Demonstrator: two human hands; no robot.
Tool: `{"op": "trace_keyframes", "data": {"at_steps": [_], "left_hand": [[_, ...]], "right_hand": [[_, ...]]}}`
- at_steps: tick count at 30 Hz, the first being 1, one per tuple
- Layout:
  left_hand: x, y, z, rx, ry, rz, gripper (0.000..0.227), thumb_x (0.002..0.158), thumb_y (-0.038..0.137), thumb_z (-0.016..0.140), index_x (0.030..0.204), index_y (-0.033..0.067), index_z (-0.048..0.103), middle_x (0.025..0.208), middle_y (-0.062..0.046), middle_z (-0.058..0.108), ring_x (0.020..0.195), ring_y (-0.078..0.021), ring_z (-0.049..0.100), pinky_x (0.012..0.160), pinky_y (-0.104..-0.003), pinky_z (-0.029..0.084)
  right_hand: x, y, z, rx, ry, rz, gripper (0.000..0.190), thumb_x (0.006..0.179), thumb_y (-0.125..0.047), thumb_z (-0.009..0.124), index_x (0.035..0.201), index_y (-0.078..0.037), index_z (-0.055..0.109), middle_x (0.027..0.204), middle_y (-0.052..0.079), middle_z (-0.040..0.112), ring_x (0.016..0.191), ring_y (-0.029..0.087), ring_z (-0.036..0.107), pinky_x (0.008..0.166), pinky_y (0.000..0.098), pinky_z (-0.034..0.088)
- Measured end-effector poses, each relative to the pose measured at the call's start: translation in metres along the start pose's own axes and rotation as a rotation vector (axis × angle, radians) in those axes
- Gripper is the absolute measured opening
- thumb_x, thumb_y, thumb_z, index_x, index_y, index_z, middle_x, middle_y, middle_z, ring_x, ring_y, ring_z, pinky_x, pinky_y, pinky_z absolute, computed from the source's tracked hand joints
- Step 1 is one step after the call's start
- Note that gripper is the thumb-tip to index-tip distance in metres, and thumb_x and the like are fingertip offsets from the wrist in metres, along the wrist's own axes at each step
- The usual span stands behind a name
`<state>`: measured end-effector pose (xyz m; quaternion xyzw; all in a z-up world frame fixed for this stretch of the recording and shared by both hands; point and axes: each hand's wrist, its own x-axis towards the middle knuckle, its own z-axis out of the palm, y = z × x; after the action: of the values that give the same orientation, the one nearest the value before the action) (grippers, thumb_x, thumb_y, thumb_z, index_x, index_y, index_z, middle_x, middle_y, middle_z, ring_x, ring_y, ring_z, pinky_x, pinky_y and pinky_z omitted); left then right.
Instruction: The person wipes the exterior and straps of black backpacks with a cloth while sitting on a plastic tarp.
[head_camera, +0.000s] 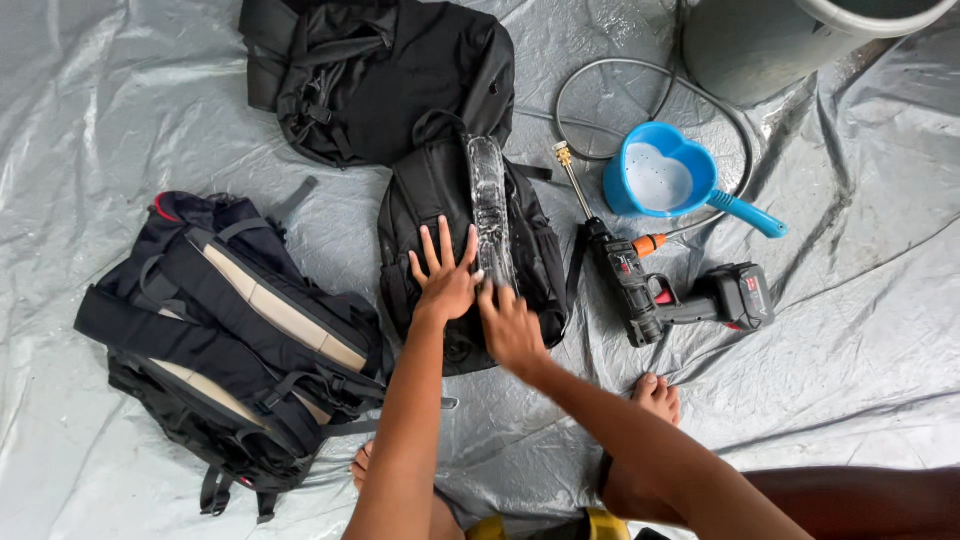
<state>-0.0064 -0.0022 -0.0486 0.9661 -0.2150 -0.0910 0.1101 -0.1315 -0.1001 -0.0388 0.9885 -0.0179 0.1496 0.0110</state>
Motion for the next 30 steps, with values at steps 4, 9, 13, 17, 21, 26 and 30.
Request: {"op": "trace_keyframes", "data": {"at_steps": [4, 9, 13, 17, 21, 26, 30], "left_hand": [[-0.005, -0.014, -0.003, -0.173, -0.024, 0.118, 0.063, 0.121, 0.046, 0.038, 0.181, 0.0430, 0.017, 0.191, -0.008, 0.002, 0.173, -0.0438, -0.002, 0.131, -0.068, 0.013], [0.009, -0.016, 0.009, -0.031, -0.139, 0.085, 0.106, 0.105, 0.018, 0.067, 0.178, 0.0542, -0.001, 0.187, -0.013, -0.026, 0.169, -0.0489, -0.024, 0.126, -0.083, -0.001], [0.002, -0.013, 0.019, -0.014, -0.032, 0.071, 0.093, 0.110, 0.020, 0.061, 0.179, 0.0518, 0.008, 0.189, -0.011, -0.018, 0.172, -0.0472, -0.017, 0.127, -0.079, 0.002], [0.005, -0.011, 0.027, 0.056, 0.118, 0.094, 0.086, 0.111, 0.033, 0.063, 0.178, 0.0528, 0.012, 0.189, -0.013, -0.011, 0.172, -0.0477, -0.010, 0.127, -0.078, 0.001], [0.008, -0.018, 0.039, -0.034, 0.078, 0.121, 0.101, 0.104, 0.040, 0.074, 0.178, 0.0544, 0.008, 0.188, -0.014, -0.017, 0.171, -0.0493, -0.016, 0.125, -0.082, -0.003], [-0.004, -0.011, 0.002, -0.118, 0.034, 0.103, 0.085, 0.111, 0.040, 0.063, 0.180, 0.0479, 0.013, 0.190, -0.011, -0.008, 0.173, -0.0434, -0.010, 0.131, -0.072, 0.006], [-0.001, -0.008, 0.006, -0.043, 0.015, 0.081, 0.098, 0.110, 0.015, 0.066, 0.180, 0.0515, 0.007, 0.188, -0.014, -0.017, 0.172, -0.0474, -0.017, 0.127, -0.078, 0.001]], "right_hand": [[-0.048, -0.003, -0.003, -0.023, -0.112, -0.050, 0.057, 0.101, -0.031, 0.052, 0.153, -0.011, 0.056, 0.112, 0.014, 0.058, 0.073, 0.028, 0.066, 0.045, 0.0375, 0.057], [0.032, 0.013, 0.030, -0.079, -0.018, 0.092, 0.055, 0.104, -0.029, 0.056, 0.153, -0.007, 0.056, 0.118, 0.016, 0.061, 0.079, 0.028, 0.070, 0.048, 0.0403, 0.057], [0.083, 0.021, 0.043, -0.049, 0.037, 0.238, 0.051, 0.107, -0.028, 0.065, 0.150, -0.002, 0.056, 0.113, 0.016, 0.059, 0.073, 0.028, 0.069, 0.047, 0.0388, 0.057], [0.022, 0.018, 0.026, -0.066, -0.021, 0.148, 0.054, 0.104, -0.031, 0.053, 0.152, -0.005, 0.055, 0.112, 0.014, 0.059, 0.075, 0.028, 0.069, 0.046, 0.0378, 0.058], [-0.055, 0.010, 0.001, -0.046, -0.140, 0.018, 0.056, 0.102, -0.033, 0.056, 0.152, -0.008, 0.057, 0.110, 0.014, 0.057, 0.075, 0.028, 0.067, 0.047, 0.0381, 0.059], [0.023, 0.025, 0.033, -0.053, -0.028, 0.049, 0.050, 0.104, -0.032, 0.058, 0.147, -0.007, 0.061, 0.110, 0.014, 0.059, 0.074, 0.028, 0.069, 0.046, 0.0389, 0.058], [0.085, 0.029, 0.044, -0.182, 0.094, 0.186, 0.050, 0.102, -0.034, 0.066, 0.143, -0.008, 0.062, 0.108, 0.009, 0.059, 0.070, 0.021, 0.069, 0.044, 0.0326, 0.057]]}}
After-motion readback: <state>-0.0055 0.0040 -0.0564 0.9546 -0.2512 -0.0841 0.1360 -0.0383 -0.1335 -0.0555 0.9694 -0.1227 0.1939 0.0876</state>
